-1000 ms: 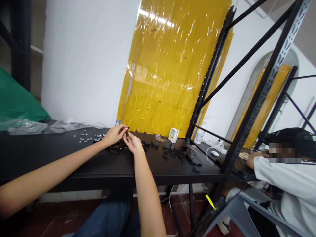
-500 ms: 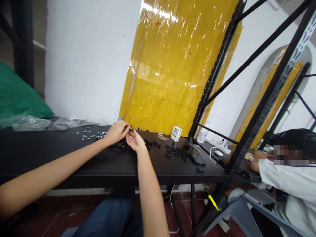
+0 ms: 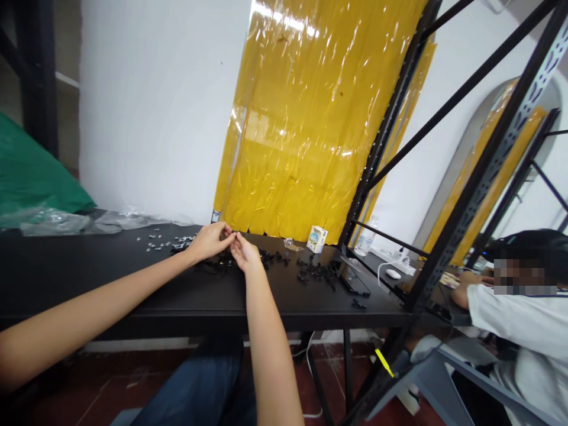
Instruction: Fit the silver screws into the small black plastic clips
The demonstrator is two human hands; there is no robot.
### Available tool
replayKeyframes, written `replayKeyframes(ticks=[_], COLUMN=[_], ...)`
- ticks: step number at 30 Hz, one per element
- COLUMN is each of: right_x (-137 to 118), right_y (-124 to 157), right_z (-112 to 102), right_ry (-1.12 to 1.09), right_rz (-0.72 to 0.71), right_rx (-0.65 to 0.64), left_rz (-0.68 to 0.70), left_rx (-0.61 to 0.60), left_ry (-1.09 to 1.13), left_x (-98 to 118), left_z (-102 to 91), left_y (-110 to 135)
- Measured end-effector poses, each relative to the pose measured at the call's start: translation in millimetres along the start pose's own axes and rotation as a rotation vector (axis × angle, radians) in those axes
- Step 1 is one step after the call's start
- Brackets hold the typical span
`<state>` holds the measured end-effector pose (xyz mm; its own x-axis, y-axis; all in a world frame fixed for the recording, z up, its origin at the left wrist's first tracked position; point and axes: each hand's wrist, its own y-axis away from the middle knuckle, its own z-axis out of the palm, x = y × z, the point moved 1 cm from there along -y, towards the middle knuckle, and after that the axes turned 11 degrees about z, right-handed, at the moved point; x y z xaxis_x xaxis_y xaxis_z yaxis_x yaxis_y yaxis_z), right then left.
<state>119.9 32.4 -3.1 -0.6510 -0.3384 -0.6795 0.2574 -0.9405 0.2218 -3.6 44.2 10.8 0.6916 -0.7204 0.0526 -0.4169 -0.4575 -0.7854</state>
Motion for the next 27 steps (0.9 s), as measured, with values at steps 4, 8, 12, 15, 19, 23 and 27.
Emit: replayKeyframes(ticks=[4,8,12,15,19,23,27], right_x=[0.8,-1.6,-3.9,-4.9,-5.5,-6.4,-8.7], right_y=[0.1,-1.2,-2.2,-2.8,-4.6,-5.8,-1.9], right_z=[-0.6,-2.6,-4.2,-5.6,-8.6,-11.5,-8.5], right_ry=[0.048,0.006,-0.075,-0.139,-0.171,-0.181,-0.146], right_rz=[-0.033,-0.053,0.047,0.091,0.082,0.074,0.059], right_rx=[0.063,0.067,0.029,0.016,0.024,0.043,0.073], left_rz=[0.063,0.03,0.053,0.087,-0.067,-0.343,-0.411], left_rx=[0.03,0.044,0.053,0.095,0.231,0.286,0.316], left_ry=[0.092,0.198,0.293,0.242,0.039,-0.086,-0.061], left_x=[-3.6,-3.9,0.4,2.2,-5.0,-19.0,-20.3], left_z=[2.0,3.8,2.5,-1.0,-11.1,-20.1,-23.7], left_y=[-0.7,-1.7,-1.6,-2.7,-3.6,-0.7,0.0])
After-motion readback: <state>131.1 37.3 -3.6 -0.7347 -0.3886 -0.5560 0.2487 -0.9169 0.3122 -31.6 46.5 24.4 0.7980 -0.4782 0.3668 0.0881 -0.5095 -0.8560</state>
